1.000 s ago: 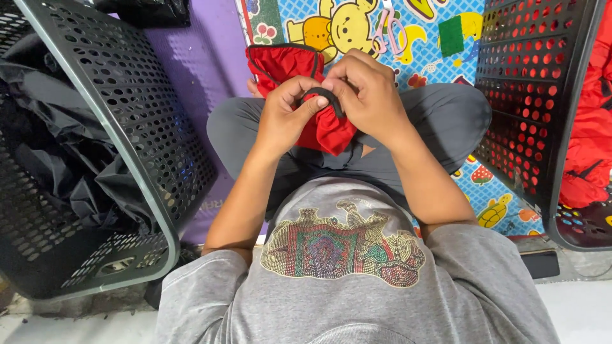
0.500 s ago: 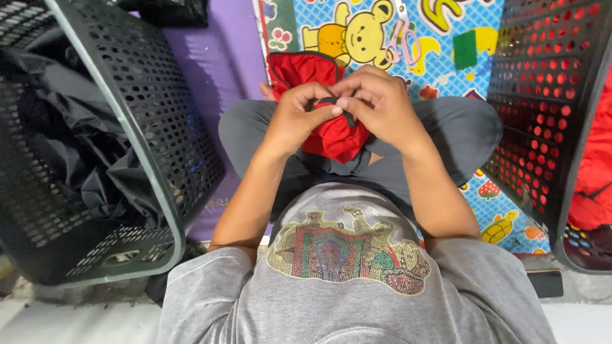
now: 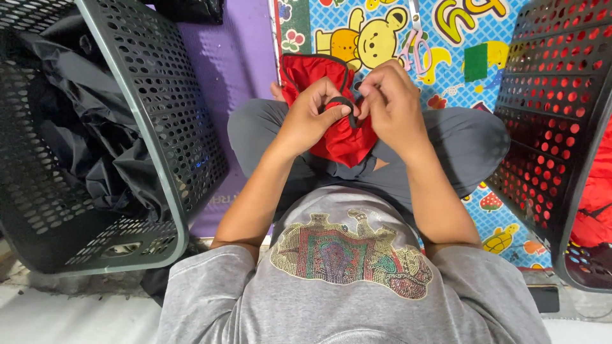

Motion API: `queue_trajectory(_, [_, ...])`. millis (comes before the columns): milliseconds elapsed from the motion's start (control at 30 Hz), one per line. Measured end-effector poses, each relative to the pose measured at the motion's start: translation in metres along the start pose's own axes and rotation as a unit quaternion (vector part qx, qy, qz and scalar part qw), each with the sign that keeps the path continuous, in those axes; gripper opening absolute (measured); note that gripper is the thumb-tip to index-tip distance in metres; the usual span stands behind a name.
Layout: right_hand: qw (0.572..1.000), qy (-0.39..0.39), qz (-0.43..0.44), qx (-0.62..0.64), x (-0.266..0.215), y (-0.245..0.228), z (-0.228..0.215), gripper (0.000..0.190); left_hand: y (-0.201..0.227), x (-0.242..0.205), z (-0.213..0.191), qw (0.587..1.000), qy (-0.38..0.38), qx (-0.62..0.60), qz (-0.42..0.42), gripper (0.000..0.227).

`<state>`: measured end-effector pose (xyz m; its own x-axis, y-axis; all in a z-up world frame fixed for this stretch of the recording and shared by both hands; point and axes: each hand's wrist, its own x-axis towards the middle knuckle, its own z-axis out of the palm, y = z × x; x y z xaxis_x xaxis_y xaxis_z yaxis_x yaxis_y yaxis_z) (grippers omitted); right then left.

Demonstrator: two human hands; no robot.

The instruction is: Trimming excess fabric or threads from red fabric covers using scissors while sitting on the floor.

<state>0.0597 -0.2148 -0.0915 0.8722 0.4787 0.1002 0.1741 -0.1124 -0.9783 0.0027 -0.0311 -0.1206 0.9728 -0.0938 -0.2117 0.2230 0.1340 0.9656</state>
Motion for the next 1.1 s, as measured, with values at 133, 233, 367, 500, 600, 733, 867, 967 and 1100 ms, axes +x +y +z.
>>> queue_trajectory(133, [0.996, -0.023, 0.064, 0.059, 0.001, 0.002, -0.008, 0.027, -0.001, 0.001, -0.003, 0.999, -0.019, -0.035, -0.009, 0.015])
queue_trajectory(233, [0.994, -0.088, 0.054, 0.020, 0.005, -0.002, -0.008, 0.025, -0.005, 0.002, -0.004, 1.000, -0.009, -0.007, -0.007, 0.018])
queue_trajectory(367, [0.994, -0.081, 0.009, -0.073, 0.009, 0.008, -0.015, 0.010, 0.001, 0.002, -0.006, 1.000, -0.018, 0.010, -0.009, 0.016])
queue_trajectory(500, [0.990, -0.083, -0.020, -0.116, 0.018, 0.012, -0.030, 0.003, 0.007, 0.001, -0.008, 0.999, 0.005, 0.042, -0.018, 0.014])
queue_trajectory(600, [0.990, -0.060, -0.031, -0.126, 0.024, 0.023, -0.036, 0.007, 0.011, 0.006, -0.008, 0.997, 0.022, 0.074, -0.022, 0.014])
queue_trajectory(733, [1.000, -0.024, 0.011, -0.002, 0.031, 0.081, -0.048, 0.013, 0.005, 0.011, -0.011, 1.000, 0.021, -0.008, -0.018, 0.015])
queue_trajectory(867, [0.972, 0.158, 0.039, -0.170, 0.027, 0.179, -0.073, 0.010, 0.003, 0.013, -0.015, 0.998, 0.052, -0.005, -0.033, 0.010])
queue_trajectory(967, [0.875, 0.131, 0.205, -0.419, 0.010, 0.274, -0.090, 0.026, 0.005, 0.013, -0.018, 0.997, 0.057, -0.030, -0.037, 0.009])
queue_trajectory(1100, [0.808, 0.045, 0.363, -0.462, 0.011, 0.313, -0.080, 0.067, 0.003, 0.014, -0.022, 0.993, 0.044, -0.107, -0.027, 0.010])
